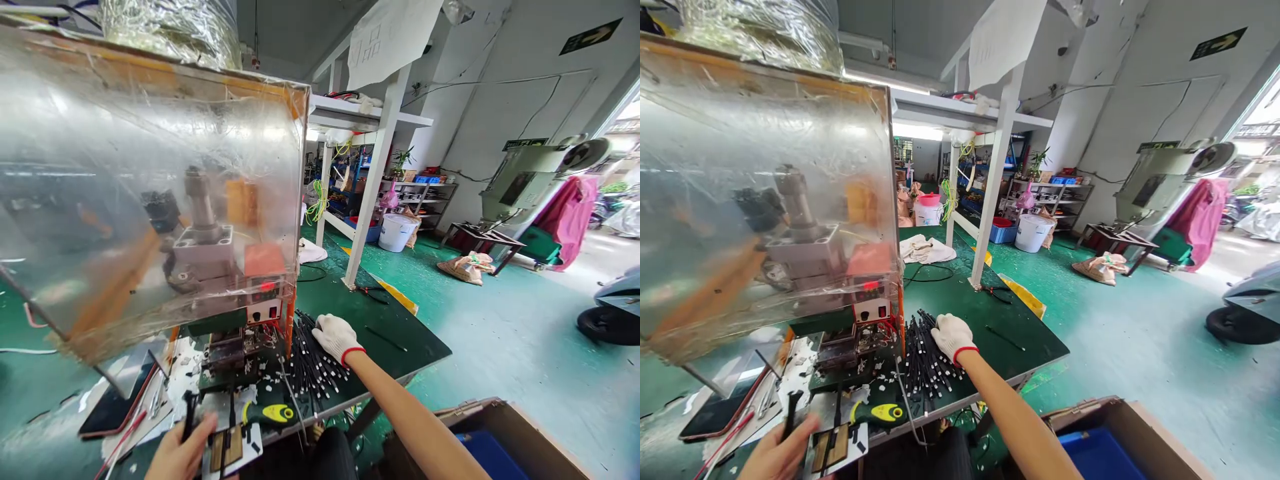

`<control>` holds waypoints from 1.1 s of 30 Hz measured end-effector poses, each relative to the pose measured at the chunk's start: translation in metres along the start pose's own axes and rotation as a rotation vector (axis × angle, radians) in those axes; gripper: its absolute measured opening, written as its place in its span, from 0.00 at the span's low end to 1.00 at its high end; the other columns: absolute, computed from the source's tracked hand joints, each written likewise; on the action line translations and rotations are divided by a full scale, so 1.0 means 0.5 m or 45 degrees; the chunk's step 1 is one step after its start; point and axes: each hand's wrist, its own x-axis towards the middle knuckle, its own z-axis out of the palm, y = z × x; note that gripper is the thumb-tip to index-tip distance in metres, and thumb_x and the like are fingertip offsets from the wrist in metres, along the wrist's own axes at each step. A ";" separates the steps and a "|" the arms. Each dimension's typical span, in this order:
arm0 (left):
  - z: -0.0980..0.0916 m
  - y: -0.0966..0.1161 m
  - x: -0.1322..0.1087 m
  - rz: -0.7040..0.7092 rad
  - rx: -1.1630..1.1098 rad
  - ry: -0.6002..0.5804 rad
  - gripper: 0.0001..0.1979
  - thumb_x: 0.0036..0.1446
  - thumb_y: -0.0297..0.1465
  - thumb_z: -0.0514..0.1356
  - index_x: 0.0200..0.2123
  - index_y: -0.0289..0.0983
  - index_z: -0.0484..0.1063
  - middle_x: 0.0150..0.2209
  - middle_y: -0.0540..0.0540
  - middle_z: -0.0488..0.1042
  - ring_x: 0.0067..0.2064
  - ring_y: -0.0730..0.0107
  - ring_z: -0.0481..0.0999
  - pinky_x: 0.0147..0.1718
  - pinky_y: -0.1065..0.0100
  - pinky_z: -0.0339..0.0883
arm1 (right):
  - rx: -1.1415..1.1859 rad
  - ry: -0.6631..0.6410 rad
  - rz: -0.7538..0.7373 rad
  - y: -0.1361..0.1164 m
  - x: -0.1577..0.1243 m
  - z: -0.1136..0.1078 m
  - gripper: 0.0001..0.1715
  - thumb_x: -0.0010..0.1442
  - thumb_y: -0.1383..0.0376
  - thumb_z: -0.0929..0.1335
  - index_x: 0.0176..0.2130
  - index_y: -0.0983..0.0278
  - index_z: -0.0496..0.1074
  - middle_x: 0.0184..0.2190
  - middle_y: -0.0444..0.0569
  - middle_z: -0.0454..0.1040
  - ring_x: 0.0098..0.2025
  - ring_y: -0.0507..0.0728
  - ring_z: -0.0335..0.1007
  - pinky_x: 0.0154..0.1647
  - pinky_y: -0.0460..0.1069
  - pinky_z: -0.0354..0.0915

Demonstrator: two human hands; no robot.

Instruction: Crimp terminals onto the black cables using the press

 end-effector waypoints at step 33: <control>-0.061 0.013 -0.066 0.044 -0.344 0.088 0.25 0.26 0.50 0.74 0.13 0.35 0.73 0.14 0.52 0.68 0.19 0.78 0.65 0.19 0.77 0.57 | 1.270 -0.487 0.014 -0.143 -0.205 0.057 0.20 0.56 0.49 0.61 0.31 0.64 0.65 0.23 0.42 0.72 0.12 0.44 0.55 0.11 0.41 0.51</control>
